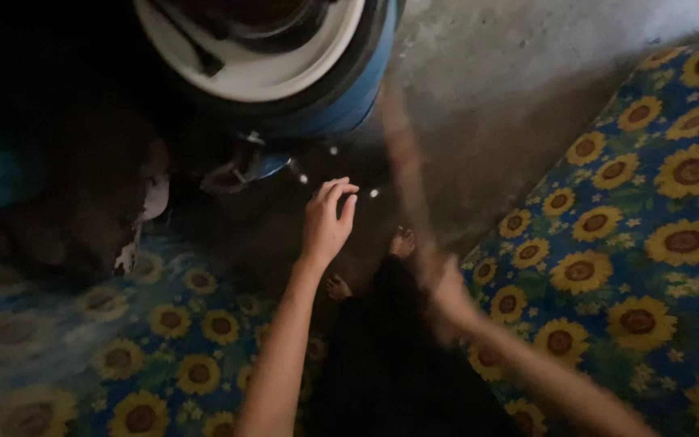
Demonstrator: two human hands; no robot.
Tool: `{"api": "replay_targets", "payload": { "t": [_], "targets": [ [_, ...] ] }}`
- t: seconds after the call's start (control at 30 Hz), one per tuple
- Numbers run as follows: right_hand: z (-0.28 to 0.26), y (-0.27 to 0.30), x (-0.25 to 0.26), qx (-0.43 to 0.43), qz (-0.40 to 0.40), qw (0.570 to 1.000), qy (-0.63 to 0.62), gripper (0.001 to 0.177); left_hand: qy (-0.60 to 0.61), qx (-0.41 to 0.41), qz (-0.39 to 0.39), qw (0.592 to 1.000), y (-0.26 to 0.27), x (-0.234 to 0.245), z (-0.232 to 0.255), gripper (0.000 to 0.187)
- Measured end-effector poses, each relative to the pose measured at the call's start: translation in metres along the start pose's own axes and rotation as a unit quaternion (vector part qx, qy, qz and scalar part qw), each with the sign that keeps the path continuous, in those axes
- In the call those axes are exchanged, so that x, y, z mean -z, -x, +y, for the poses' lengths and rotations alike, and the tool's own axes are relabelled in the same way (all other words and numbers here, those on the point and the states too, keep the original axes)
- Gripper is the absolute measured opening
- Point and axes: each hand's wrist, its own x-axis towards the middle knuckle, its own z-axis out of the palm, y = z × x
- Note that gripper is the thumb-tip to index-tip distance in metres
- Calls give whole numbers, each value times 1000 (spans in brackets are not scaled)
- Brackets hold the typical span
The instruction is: The person sweeps the floor with a broom, picks up a sandal from the floor, and luego moves a blue plastic chair.
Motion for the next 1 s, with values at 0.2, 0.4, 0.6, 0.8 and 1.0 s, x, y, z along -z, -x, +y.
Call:
{"api": "replay_targets", "payload": {
  "t": [0.2,0.4,0.6,0.8,1.0],
  "targets": [
    [70,2,-100,-252,-298,877,-280,43,-1,-36,-21,999,-33,-29,42,16],
    [100,-105,73,-108,-209,966,-104,34,-23,-51,-43,997,-45,-37,50,15],
    [60,-186,249,-51,38,996,58,45,-7,-60,-83,995,-53,-63,58,16],
    [66,-112,230,-98,95,991,4,76,4,-88,-128,988,-94,-103,89,15],
    [139,7,216,-233,-137,941,-204,49,17,-195,-163,967,-181,-142,152,14]
  ]
}}
